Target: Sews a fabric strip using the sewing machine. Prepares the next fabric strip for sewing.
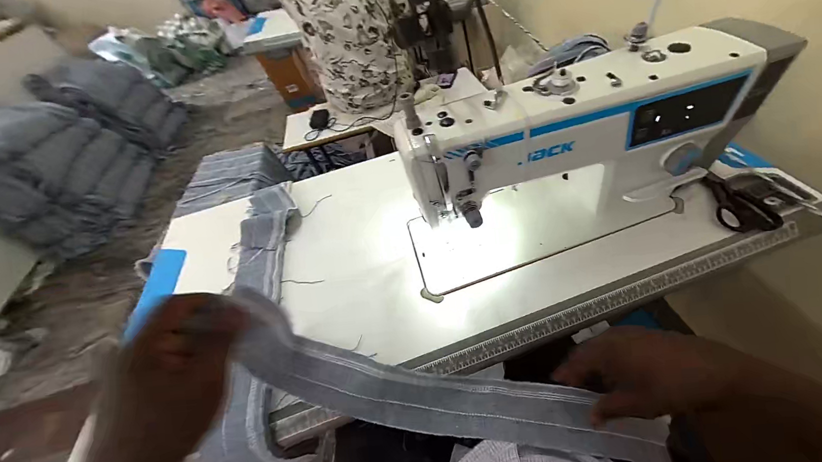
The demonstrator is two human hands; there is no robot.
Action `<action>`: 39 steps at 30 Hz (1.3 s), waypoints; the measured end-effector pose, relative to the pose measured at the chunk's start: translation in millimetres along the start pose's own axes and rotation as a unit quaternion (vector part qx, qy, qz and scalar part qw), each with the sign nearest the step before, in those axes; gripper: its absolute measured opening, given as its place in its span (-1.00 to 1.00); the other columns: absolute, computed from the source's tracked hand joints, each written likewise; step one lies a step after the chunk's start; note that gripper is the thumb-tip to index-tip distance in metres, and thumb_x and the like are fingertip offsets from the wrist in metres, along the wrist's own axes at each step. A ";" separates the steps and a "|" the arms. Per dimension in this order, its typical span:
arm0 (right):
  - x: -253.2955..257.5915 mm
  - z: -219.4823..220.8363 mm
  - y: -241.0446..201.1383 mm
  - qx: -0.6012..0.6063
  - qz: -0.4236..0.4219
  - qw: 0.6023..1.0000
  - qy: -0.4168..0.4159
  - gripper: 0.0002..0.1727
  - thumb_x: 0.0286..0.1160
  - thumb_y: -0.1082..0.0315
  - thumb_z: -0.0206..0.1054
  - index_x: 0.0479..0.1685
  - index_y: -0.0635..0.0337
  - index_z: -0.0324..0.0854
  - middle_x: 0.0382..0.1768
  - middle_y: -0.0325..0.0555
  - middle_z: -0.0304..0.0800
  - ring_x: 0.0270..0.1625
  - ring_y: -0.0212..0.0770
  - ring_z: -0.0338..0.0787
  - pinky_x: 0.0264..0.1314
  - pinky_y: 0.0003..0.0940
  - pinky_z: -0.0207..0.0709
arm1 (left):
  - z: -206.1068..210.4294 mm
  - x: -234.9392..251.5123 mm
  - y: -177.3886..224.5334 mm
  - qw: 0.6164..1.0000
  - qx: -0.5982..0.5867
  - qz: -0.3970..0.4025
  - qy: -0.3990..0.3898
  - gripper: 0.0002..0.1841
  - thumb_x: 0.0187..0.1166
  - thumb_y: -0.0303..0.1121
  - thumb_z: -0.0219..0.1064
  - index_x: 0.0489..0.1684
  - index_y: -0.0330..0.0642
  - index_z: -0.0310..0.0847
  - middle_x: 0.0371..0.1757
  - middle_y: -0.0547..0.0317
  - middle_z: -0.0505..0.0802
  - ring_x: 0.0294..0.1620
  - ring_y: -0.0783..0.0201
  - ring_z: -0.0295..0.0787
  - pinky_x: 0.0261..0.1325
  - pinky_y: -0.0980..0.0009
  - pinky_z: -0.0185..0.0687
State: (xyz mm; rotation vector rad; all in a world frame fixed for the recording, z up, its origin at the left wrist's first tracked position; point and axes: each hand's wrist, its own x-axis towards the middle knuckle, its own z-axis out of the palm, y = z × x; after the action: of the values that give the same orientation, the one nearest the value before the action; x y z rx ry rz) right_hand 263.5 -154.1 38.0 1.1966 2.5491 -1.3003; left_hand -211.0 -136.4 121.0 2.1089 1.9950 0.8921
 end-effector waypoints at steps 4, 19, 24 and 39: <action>78.6 22.5 -62.2 0.209 -0.196 0.937 0.200 -0.33 0.36 -0.04 0.62 0.47 0.02 0.65 0.27 -0.29 0.79 0.34 -0.36 0.75 0.45 -0.25 0.69 | 67.4 -37.6 73.5 0.940 -0.300 0.138 -0.084 -0.86 0.58 -0.16 0.43 -0.08 0.08 0.78 -0.20 0.43 0.83 -0.35 0.48 0.76 -0.30 0.50 0.80; 95.2 21.3 -97.8 0.307 -0.198 0.838 0.406 -0.86 0.50 0.41 0.50 -0.06 0.22 0.83 -0.21 -0.16 0.86 -0.35 -0.33 0.81 -0.32 -0.48 0.78 | 96.3 -53.7 96.7 0.867 -0.491 -0.001 -0.081 -0.79 0.62 -0.43 0.41 0.12 -0.22 0.78 -0.22 0.07 0.87 -0.36 0.29 0.79 -0.23 0.45 0.79; 97.3 19.9 -94.2 0.278 -0.271 0.829 0.402 -0.81 0.51 0.54 0.43 0.05 0.28 0.77 -0.20 -0.21 0.87 -0.38 -0.47 0.76 -0.32 -0.62 0.72 | 93.3 -53.8 89.2 0.873 -0.481 0.049 -0.065 -0.79 0.67 -0.47 0.34 0.14 -0.25 0.81 -0.17 0.13 0.88 -0.34 0.35 0.77 -0.23 0.50 0.77; 91.6 12.1 -104.0 0.201 -0.224 0.857 0.418 -0.93 0.38 0.36 0.50 -0.26 0.10 0.86 -0.31 -0.32 0.81 -0.32 -0.42 0.80 -0.35 -0.53 0.77 | 95.0 -57.4 97.9 0.859 -0.502 0.070 -0.070 -0.67 0.49 -0.48 0.47 0.22 -0.28 0.70 -0.12 0.08 0.86 -0.29 0.28 0.81 -0.19 0.44 0.82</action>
State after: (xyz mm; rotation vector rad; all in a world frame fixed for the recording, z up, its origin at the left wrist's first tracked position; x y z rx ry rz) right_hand 128.0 -142.6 67.6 1.5711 3.4492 -1.7743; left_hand -77.8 -173.8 68.2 1.5960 0.9124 1.3453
